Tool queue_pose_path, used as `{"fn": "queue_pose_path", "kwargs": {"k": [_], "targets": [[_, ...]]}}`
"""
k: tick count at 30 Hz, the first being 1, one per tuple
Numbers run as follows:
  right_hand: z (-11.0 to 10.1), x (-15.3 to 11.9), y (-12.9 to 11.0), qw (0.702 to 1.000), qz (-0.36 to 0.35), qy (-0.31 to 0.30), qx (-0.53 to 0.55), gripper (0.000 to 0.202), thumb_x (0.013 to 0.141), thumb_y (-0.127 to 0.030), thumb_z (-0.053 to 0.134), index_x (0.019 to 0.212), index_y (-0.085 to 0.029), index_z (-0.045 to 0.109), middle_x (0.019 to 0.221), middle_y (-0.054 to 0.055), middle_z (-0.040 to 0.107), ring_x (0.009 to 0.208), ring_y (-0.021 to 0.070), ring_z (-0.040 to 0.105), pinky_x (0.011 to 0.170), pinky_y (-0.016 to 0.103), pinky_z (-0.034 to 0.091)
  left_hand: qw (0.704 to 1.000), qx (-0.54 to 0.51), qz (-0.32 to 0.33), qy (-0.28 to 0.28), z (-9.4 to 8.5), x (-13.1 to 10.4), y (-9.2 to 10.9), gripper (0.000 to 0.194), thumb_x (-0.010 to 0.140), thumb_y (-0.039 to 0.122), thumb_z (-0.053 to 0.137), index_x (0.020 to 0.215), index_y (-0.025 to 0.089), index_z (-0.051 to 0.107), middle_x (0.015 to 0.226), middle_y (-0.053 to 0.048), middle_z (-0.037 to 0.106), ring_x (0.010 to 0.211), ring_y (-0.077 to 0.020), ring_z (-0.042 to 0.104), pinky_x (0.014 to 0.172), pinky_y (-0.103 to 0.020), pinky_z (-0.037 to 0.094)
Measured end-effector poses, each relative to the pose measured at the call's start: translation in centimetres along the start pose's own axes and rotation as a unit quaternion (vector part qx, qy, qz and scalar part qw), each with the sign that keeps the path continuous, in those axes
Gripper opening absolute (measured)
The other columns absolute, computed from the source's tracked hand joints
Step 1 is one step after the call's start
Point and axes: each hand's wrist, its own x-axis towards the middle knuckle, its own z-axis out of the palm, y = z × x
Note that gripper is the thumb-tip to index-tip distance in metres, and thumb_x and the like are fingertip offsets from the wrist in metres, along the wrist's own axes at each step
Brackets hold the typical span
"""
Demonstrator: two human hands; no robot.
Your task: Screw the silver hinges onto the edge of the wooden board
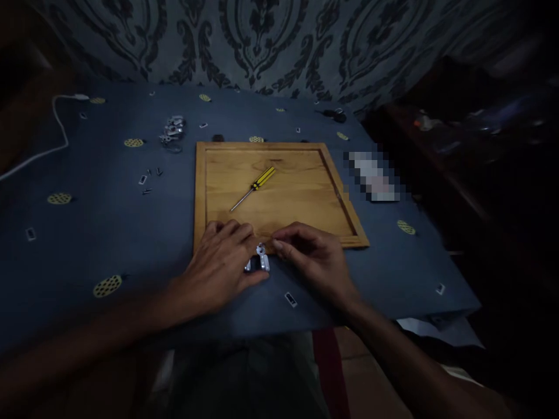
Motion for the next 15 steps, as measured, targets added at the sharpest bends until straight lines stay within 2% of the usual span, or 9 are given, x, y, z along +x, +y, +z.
{"fn": "queue_pose_path", "kwargs": {"k": [4, 8, 15], "targets": [[0.4, -0.1, 0.4, 0.997, -0.053, -0.020, -0.048, 0.007, 0.092, -0.026, 0.072, 0.092, -0.021, 0.077, 0.079, 0.001, 0.076, 0.069, 0.0144, 0.070, 0.067, 0.026, 0.057, 1.000, -0.006, -0.003, -0.002, -0.1, 0.0, 0.1, 0.036, 0.093, 0.043, 0.075, 0.118, 0.018, 0.068, 0.111, -0.006, 0.068, 0.110, -0.0283, 0.060, 0.093, -0.045, 0.041], [0.6, 0.0, 1.0, 0.992, -0.098, -0.024, -0.079, 0.007, 0.093, -0.024, 0.071, 0.093, -0.022, 0.077, 0.083, 0.002, 0.078, 0.074, 0.0153, 0.073, 0.070, 0.027, 0.059, 1.000, -0.006, 0.002, -0.001, 0.1, -0.1, 0.0, 0.033, 0.093, 0.044, 0.074, 0.113, 0.017, 0.069, 0.109, -0.006, 0.067, 0.109, -0.0280, 0.059, 0.093, -0.045, 0.040], [0.8, -0.4, 1.1, 0.983, -0.143, 0.003, -0.112, 0.009, 0.092, -0.017, 0.072, 0.095, -0.023, 0.078, 0.084, 0.001, 0.080, 0.075, 0.0142, 0.076, 0.070, 0.024, 0.061, 1.000, -0.012, 0.007, 0.005, 0.2, 0.1, 0.0, 0.032, 0.092, 0.042, 0.076, 0.110, 0.016, 0.069, 0.106, -0.005, 0.067, 0.107, -0.0271, 0.060, 0.092, -0.043, 0.039]]}}
